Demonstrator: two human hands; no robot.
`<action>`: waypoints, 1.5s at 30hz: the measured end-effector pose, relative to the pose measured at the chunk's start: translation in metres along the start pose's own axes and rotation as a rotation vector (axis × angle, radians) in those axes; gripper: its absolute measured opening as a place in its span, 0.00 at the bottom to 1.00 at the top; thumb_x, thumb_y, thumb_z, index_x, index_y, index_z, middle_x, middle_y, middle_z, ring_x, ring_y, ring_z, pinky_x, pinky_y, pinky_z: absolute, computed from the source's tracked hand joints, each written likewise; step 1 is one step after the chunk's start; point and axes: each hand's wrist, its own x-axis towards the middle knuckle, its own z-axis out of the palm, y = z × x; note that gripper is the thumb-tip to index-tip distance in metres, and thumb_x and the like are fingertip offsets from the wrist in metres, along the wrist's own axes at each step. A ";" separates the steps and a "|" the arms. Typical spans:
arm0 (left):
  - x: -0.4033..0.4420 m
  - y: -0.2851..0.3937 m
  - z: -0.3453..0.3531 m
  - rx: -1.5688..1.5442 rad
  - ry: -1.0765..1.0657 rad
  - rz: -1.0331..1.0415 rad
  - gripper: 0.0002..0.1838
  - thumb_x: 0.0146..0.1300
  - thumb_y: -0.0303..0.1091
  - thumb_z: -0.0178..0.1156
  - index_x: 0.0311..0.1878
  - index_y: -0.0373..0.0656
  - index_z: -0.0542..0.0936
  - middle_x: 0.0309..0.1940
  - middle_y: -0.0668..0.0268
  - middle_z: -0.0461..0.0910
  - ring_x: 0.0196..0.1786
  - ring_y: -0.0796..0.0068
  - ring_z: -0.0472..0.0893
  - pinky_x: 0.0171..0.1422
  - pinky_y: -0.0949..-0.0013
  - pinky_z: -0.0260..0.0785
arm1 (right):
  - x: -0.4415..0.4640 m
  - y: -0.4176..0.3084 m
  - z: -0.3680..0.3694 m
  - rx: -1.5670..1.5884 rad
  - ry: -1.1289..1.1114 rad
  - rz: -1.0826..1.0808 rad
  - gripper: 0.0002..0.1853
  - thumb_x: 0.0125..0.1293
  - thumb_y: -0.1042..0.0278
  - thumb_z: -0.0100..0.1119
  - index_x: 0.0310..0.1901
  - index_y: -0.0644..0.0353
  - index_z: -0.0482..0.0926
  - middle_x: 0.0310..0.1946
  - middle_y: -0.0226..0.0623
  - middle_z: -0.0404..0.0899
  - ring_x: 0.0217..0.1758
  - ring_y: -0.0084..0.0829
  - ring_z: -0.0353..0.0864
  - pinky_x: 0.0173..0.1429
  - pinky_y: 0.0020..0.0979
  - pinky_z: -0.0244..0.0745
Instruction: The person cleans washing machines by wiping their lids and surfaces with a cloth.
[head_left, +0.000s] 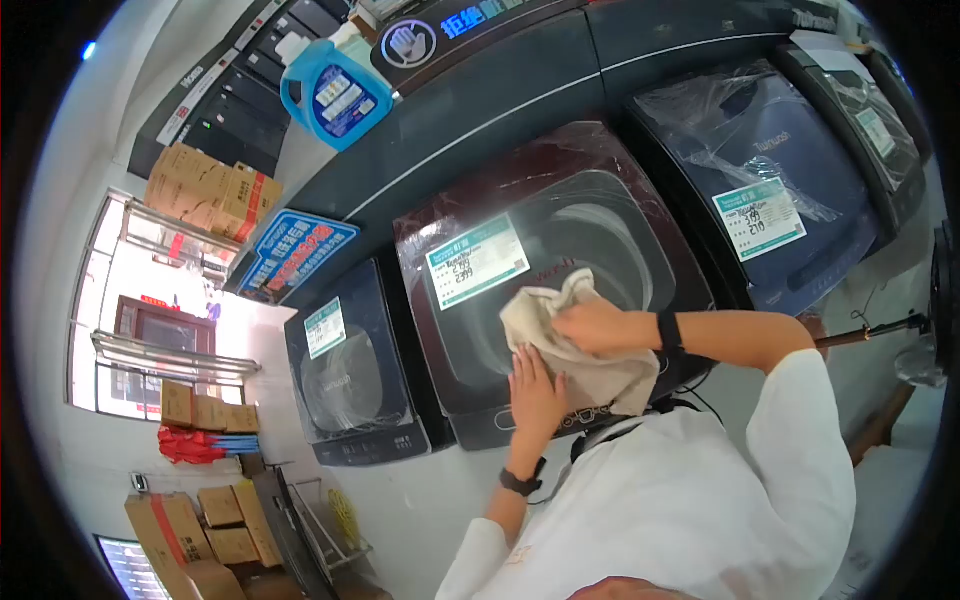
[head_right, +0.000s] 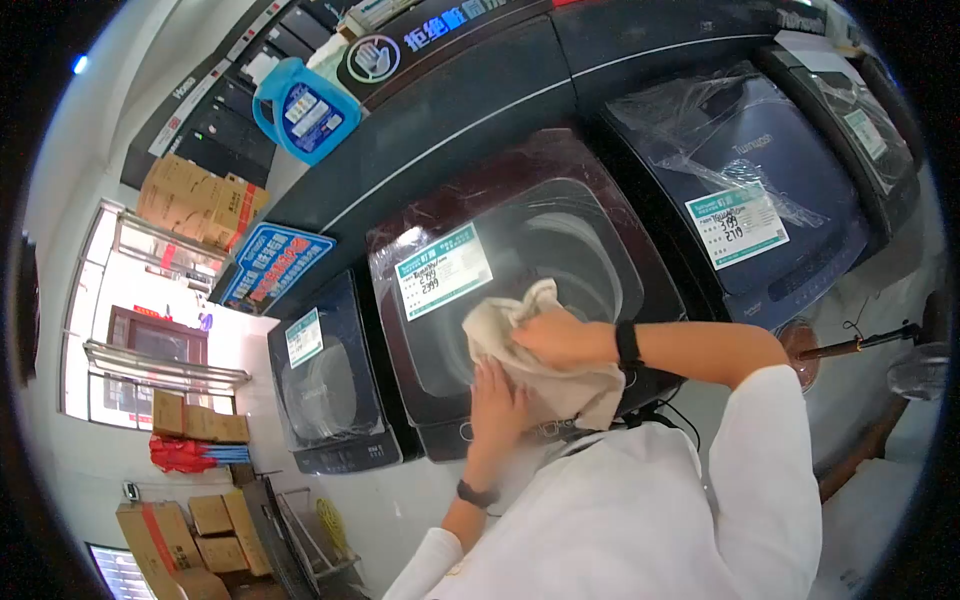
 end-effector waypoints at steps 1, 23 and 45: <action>0.009 -0.008 0.001 -0.009 0.025 0.023 0.45 0.75 0.50 0.60 0.82 0.26 0.59 0.83 0.39 0.58 0.84 0.37 0.59 0.83 0.39 0.58 | 0.012 0.009 0.004 -0.026 0.080 -0.059 0.07 0.61 0.67 0.63 0.40 0.57 0.80 0.29 0.42 0.84 0.37 0.47 0.89 0.40 0.51 0.76; 0.061 -0.043 -0.008 0.045 0.134 -0.005 0.47 0.68 0.49 0.66 0.80 0.27 0.62 0.84 0.38 0.56 0.85 0.34 0.56 0.86 0.40 0.51 | -0.007 0.031 -0.029 -0.028 -0.118 0.382 0.07 0.73 0.64 0.58 0.44 0.57 0.76 0.26 0.47 0.83 0.31 0.54 0.87 0.39 0.54 0.79; 0.179 0.071 0.024 0.080 0.140 0.306 0.31 0.72 0.52 0.61 0.59 0.27 0.81 0.71 0.36 0.73 0.80 0.35 0.64 0.84 0.40 0.54 | -0.043 0.177 -0.043 -0.316 0.544 0.621 0.14 0.64 0.72 0.59 0.50 0.66 0.79 0.31 0.56 0.87 0.36 0.57 0.88 0.39 0.54 0.81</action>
